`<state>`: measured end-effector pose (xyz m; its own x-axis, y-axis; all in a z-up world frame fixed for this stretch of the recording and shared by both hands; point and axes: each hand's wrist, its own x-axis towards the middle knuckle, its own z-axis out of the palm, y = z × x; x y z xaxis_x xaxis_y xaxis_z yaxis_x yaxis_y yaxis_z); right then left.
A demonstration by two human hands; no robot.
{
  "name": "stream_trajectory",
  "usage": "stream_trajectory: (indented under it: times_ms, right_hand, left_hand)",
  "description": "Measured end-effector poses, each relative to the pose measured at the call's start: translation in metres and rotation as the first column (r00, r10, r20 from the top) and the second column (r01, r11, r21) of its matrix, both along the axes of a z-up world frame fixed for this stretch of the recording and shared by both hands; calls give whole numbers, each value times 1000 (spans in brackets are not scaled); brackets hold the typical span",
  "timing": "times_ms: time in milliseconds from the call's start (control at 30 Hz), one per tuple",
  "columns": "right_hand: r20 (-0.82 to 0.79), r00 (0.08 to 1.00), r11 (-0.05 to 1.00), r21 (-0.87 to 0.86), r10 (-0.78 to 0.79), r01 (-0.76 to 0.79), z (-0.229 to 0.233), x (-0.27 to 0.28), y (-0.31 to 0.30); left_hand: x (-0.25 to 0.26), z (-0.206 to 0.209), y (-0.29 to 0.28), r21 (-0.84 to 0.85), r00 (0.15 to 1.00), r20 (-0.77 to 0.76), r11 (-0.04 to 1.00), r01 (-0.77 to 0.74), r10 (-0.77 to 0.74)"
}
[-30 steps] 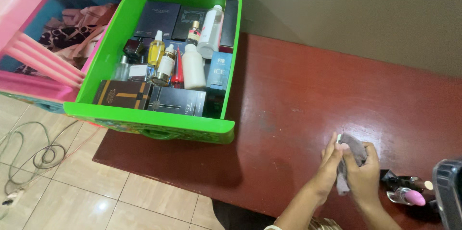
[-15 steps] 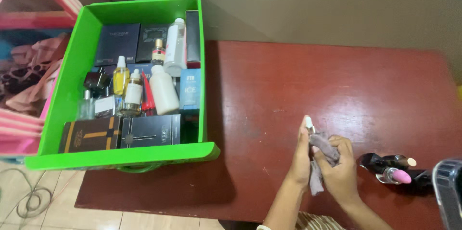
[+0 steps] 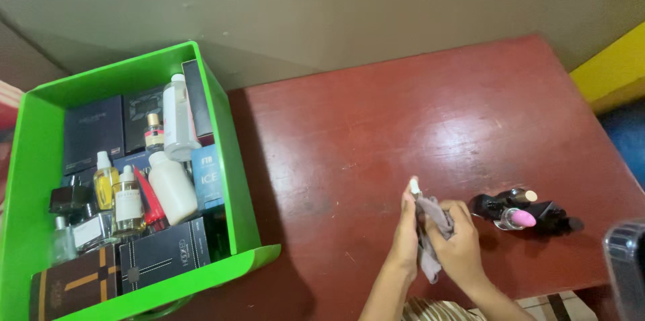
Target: The person wipes several cosmetic bottles and tubes with a gray cloth on a red table, then places each cleaned item into a green plastic bin. The person handles a red tube, a dropper bottle, and multiple small perfume-style bottles one at a time.
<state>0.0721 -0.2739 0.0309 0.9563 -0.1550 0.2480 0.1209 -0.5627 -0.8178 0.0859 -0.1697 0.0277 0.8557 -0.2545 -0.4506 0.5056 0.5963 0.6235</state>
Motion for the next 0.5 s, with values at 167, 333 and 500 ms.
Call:
stream_trajectory:
  times_ms: [167, 333, 500]
  right_hand:
    - [-210, 975, 909, 387, -77, 156, -9, 24, -42]
    - [-128, 992, 608, 787, -2, 103, -2, 8, -53]
    - [18, 952, 938, 163, 306, -305, 5, -19, -52]
  left_hand:
    - [-12, -15, -30, 157, 990, 123, 986, 49, -69]
    - [-8, -32, -48, 38, 968, 22, 967, -251, 250]
    - [-13, -26, -37, -64, 898, -347, 949, -309, 269]
